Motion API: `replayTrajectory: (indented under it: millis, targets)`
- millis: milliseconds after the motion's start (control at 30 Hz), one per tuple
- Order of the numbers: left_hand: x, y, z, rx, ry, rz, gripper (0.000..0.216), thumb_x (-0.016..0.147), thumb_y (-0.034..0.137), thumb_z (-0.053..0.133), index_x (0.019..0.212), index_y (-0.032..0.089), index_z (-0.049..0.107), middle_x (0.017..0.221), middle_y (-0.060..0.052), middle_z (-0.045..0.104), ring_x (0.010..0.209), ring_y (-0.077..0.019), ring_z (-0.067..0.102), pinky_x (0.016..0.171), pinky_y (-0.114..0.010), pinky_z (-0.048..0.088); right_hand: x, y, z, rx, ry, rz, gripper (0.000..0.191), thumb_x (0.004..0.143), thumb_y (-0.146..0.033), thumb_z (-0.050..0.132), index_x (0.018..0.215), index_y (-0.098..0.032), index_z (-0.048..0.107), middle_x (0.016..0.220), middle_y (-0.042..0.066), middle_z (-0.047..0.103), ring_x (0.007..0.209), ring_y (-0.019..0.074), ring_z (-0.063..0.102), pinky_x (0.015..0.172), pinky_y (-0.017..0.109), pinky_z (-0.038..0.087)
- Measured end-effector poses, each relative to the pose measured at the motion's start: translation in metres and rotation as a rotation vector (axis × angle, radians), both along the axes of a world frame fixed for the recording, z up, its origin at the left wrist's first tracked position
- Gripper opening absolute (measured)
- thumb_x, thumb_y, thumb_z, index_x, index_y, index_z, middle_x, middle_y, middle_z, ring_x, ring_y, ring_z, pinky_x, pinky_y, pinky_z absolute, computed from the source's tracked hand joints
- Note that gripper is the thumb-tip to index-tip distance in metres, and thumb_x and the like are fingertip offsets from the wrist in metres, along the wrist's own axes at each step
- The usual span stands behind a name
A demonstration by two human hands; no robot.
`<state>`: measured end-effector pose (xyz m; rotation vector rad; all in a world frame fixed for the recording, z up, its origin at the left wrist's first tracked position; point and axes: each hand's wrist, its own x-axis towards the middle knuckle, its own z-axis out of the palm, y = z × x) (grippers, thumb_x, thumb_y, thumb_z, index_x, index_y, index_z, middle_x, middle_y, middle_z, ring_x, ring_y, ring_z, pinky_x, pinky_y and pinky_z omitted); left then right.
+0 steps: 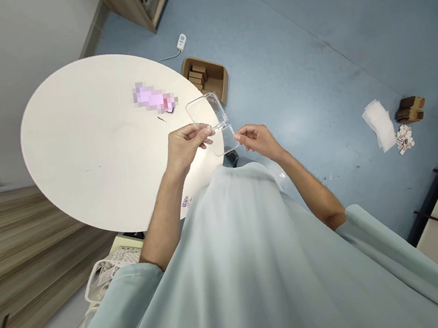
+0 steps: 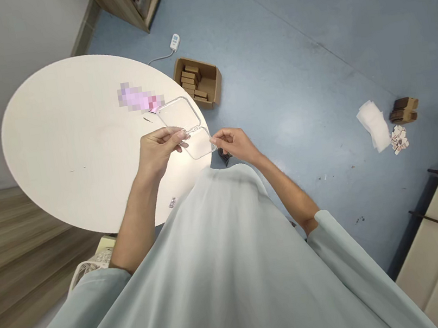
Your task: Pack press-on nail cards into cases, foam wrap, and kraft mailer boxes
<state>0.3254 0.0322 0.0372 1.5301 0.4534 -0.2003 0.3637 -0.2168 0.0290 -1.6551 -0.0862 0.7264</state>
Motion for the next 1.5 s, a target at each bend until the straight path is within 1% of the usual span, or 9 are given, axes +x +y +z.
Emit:
replayTrajectory:
  millis: [367, 533, 700, 933, 1067, 1167, 1267, 1367, 1500]
  targets:
    - [-0.001, 0.0, -0.001, -0.058, -0.001, -0.02, 0.061, 0.073, 0.072, 0.099, 0.097, 0.019, 0.08, 0.095, -0.009, 0.084, 0.078, -0.0212, 0.08, 0.068, -0.031, 0.062, -0.001, 0.004, 0.001, -0.015, 0.06, -0.006, 0.066, 0.079, -0.086, 0.09, 0.084, -0.023, 0.071, 0.07, -0.003, 0.067, 0.057, 0.0106, 0.057, 0.051, 0.023, 0.046]
    - [-0.001, 0.0, 0.004, -0.065, 0.002, -0.078, 0.06, 0.066, 0.058, 0.106, 0.104, 0.019, 0.079, 0.1, -0.008, 0.084, 0.087, -0.0238, 0.081, 0.073, -0.033, 0.064, 0.0, 0.004, 0.002, -0.016, 0.078, -0.001, 0.064, 0.081, -0.083, 0.091, 0.085, -0.023, 0.071, 0.067, -0.003, 0.066, 0.056, 0.0105, 0.057, 0.05, 0.023, 0.045]
    - [-0.001, 0.0, 0.0, -0.078, -0.001, -0.079, 0.054, 0.072, 0.051, 0.104, 0.107, 0.018, 0.079, 0.1, -0.008, 0.083, 0.083, -0.0207, 0.079, 0.075, -0.033, 0.064, 0.0, 0.003, 0.003, 0.006, 0.112, 0.015, 0.065, 0.081, -0.083, 0.091, 0.084, -0.022, 0.07, 0.067, -0.003, 0.067, 0.056, 0.0099, 0.057, 0.05, 0.023, 0.045]
    - [-0.003, 0.001, -0.007, -0.086, 0.019, -0.078, 0.05, 0.075, 0.058, 0.102, 0.096, 0.019, 0.08, 0.085, -0.004, 0.077, 0.079, -0.0198, 0.076, 0.074, -0.032, 0.064, -0.001, 0.002, 0.002, 0.039, 0.134, 0.035, 0.062, 0.083, -0.079, 0.093, 0.089, -0.021, 0.073, 0.07, -0.003, 0.07, 0.055, 0.0085, 0.058, 0.049, 0.021, 0.046]
    - [-0.005, 0.0, -0.014, -0.068, 0.026, -0.14, 0.056, 0.071, 0.064, 0.104, 0.099, 0.02, 0.083, 0.092, -0.007, 0.081, 0.078, -0.0212, 0.077, 0.074, -0.035, 0.065, 0.003, 0.006, 0.0, 0.017, 0.155, -0.005, 0.062, 0.084, -0.077, 0.094, 0.104, -0.021, 0.076, 0.063, -0.006, 0.067, 0.049, 0.0085, 0.055, 0.045, 0.021, 0.042]
    - [-0.008, -0.002, -0.021, -0.039, -0.007, -0.183, 0.059, 0.071, 0.068, 0.103, 0.102, 0.02, 0.085, 0.096, -0.008, 0.082, 0.078, -0.0213, 0.077, 0.076, -0.037, 0.065, 0.005, 0.011, 0.0, 0.016, 0.187, -0.035, 0.063, 0.086, -0.081, 0.09, 0.099, -0.022, 0.073, 0.063, -0.005, 0.069, 0.047, 0.0093, 0.058, 0.043, 0.02, 0.044]
    - [-0.01, -0.003, -0.026, 0.021, -0.069, -0.179, 0.06, 0.075, 0.071, 0.1, 0.103, 0.02, 0.087, 0.099, -0.009, 0.085, 0.082, -0.0224, 0.076, 0.082, -0.039, 0.066, 0.005, 0.013, 0.001, 0.042, 0.238, -0.037, 0.066, 0.086, -0.085, 0.087, 0.097, -0.022, 0.071, 0.078, 0.002, 0.081, 0.059, 0.0131, 0.073, 0.052, 0.021, 0.057]
    - [-0.013, -0.003, -0.026, 0.09, -0.141, -0.172, 0.056, 0.079, 0.072, 0.096, 0.1, 0.021, 0.088, 0.105, -0.01, 0.087, 0.094, -0.0256, 0.079, 0.096, -0.043, 0.066, 0.002, 0.012, 0.005, 0.078, 0.271, -0.062, 0.067, 0.089, -0.088, 0.082, 0.101, -0.023, 0.072, 0.094, 0.008, 0.088, 0.078, 0.0192, 0.084, 0.068, 0.027, 0.069]
    - [-0.016, -0.005, -0.026, 0.182, -0.282, -0.169, 0.041, 0.091, 0.066, 0.09, 0.098, 0.025, 0.089, 0.11, -0.009, 0.088, 0.111, -0.03, 0.08, 0.111, -0.05, 0.063, 0.001, 0.012, 0.004, 0.083, 0.287, -0.128, 0.066, 0.088, -0.088, 0.083, 0.098, -0.024, 0.073, 0.095, 0.007, 0.088, 0.089, 0.0235, 0.087, 0.082, 0.035, 0.074]
